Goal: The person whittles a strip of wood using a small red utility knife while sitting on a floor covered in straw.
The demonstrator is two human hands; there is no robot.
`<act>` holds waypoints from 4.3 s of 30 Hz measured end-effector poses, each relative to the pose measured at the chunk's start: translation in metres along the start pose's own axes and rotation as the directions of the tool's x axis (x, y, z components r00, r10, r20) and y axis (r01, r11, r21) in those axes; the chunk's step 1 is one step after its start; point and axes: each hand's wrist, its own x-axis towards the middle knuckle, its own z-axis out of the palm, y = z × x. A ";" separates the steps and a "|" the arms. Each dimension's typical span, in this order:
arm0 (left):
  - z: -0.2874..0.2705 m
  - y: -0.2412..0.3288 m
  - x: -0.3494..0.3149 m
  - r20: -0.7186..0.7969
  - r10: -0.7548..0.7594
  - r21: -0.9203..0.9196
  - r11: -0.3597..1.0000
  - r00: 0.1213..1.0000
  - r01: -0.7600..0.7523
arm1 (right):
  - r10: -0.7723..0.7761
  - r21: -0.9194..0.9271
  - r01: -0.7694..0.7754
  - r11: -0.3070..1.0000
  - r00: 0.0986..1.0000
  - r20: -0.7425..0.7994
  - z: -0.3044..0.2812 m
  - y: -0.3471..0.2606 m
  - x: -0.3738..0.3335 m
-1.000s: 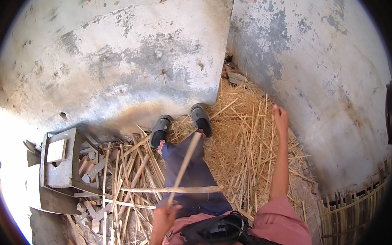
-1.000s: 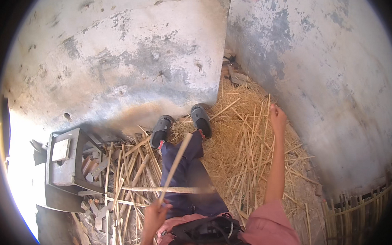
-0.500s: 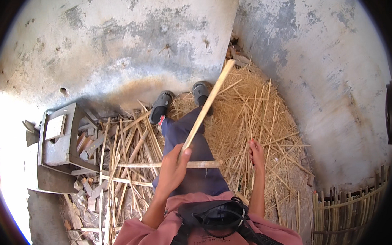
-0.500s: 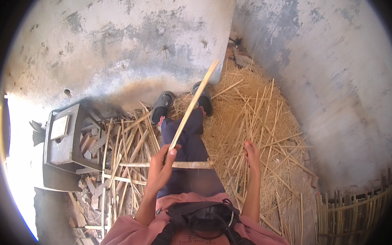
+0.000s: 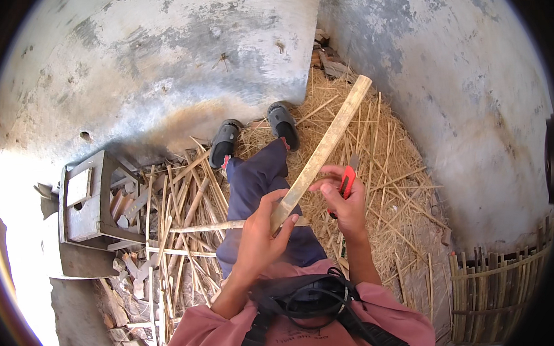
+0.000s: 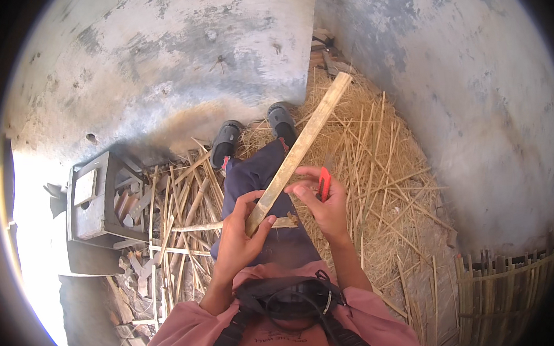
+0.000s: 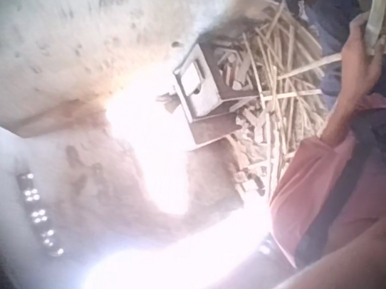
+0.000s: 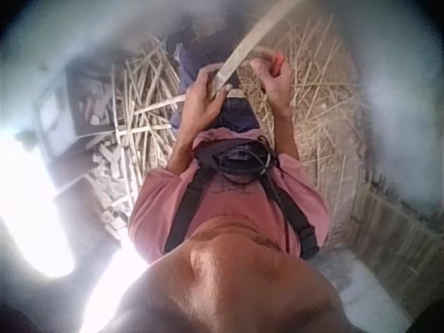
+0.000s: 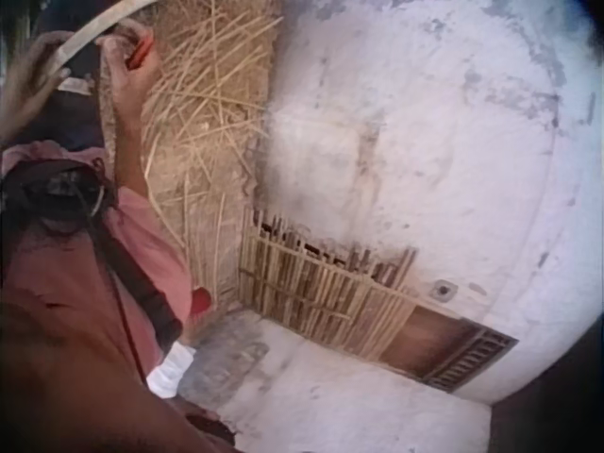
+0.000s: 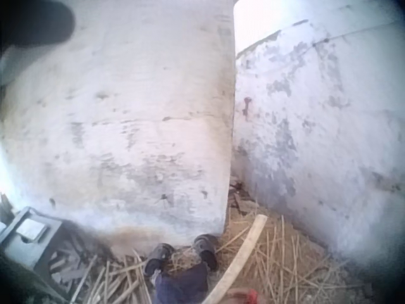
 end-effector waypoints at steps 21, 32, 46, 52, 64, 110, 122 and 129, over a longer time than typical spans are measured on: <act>-0.006 -0.014 0.001 0.176 -0.145 -0.195 0.964 0.974 0.178 | -0.089 -0.113 0.089 0.990 0.996 0.003 -0.011 0.018 -0.005; -0.008 -0.008 0.009 0.270 -0.154 -0.393 0.884 0.950 0.255 | -0.414 -0.543 0.580 0.607 0.814 0.407 -0.005 0.036 -0.023; 0.001 -0.015 0.003 0.096 -0.113 -0.431 0.891 0.989 0.144 | -0.490 -0.616 0.613 0.494 0.782 0.386 0.008 0.024 -0.021; 0.002 -0.009 0.003 0.071 -0.156 -0.450 0.877 0.985 0.171 | -0.509 -0.646 0.604 0.467 0.781 0.362 0.010 0.022 -0.021; 0.004 -0.012 0.006 0.110 -0.154 -0.419 0.889 0.982 0.187 | -0.542 -0.653 0.587 0.478 0.782 0.307 0.016 0.018 -0.018; 0.008 -0.014 0.012 -0.173 0.011 -0.086 0.996 0.985 -0.027 | -0.572 -0.722 0.593 0.356 0.749 0.334 0.023 -0.001 -0.006; 0.008 -0.004 0.008 -0.155 -0.036 -0.066 0.997 0.987 0.026 | -0.657 -0.785 0.479 0.394 0.744 0.124 0.013 -0.006 0.009; -0.002 -0.013 -0.001 -0.018 -0.102 0.050 0.993 0.995 0.103 | -0.566 -0.731 0.374 0.570 0.824 -0.019 -0.027 -0.020 0.032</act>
